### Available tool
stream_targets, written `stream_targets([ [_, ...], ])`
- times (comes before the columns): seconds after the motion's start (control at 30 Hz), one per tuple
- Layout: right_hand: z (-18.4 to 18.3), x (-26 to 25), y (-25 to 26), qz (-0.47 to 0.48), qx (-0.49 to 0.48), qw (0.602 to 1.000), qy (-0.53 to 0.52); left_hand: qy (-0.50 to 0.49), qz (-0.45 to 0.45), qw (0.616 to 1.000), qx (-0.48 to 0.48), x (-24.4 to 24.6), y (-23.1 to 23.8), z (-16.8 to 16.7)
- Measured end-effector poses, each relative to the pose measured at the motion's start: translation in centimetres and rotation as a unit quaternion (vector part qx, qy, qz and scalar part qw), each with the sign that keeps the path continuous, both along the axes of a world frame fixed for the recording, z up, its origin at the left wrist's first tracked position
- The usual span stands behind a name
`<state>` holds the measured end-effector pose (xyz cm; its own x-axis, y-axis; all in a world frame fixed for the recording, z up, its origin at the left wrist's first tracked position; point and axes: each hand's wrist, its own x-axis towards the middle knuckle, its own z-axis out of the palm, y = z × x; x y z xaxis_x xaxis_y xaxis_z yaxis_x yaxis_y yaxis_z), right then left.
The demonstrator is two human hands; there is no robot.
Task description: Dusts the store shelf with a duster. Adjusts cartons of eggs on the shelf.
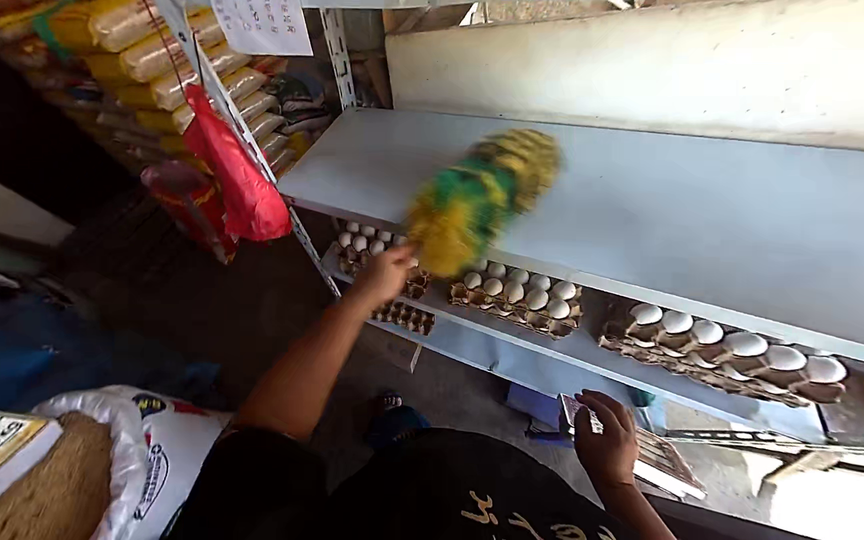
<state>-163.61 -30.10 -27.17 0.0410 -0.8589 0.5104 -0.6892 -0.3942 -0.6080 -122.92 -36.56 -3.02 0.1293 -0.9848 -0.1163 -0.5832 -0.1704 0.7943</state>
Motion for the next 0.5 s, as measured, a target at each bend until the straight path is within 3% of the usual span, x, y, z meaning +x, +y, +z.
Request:
stream_targets([
  [0.13, -1.5, -2.4, 3.2, 0.047, 0.045, 0.998, -0.024, -0.111, 0.293, 0.949, -0.018, 9.4, 2.4, -0.5],
  [0.2, -1.8, -3.0, 4.5, 0.068, 0.061, 0.996, -0.025, -0.185, 0.353, 0.917, 0.009, 9.4, 2.6, 0.5],
  [0.27, -2.1, -3.3, 5.2, 0.081, 0.063, 0.994, -0.028, -0.252, 0.297, 0.92, 0.04, 5.8, 2.0, 2.0],
  [0.33, -2.4, -3.4, 5.8, 0.089, 0.07, 0.993, -0.037, -0.266, 0.18, 0.946, 0.041, 2.7, 0.8, 3.1],
  [0.4, -2.6, -3.4, 6.2, 0.089, 0.074, 0.992, -0.046, -0.278, 0.098, 0.956, 0.011, 2.6, -0.5, 3.4],
  [0.5, -3.6, -3.6, 6.3, 0.079, 0.072, 0.993, -0.047, -0.364, 0.14, 0.92, -0.033, 5.7, -1.8, 4.0],
])
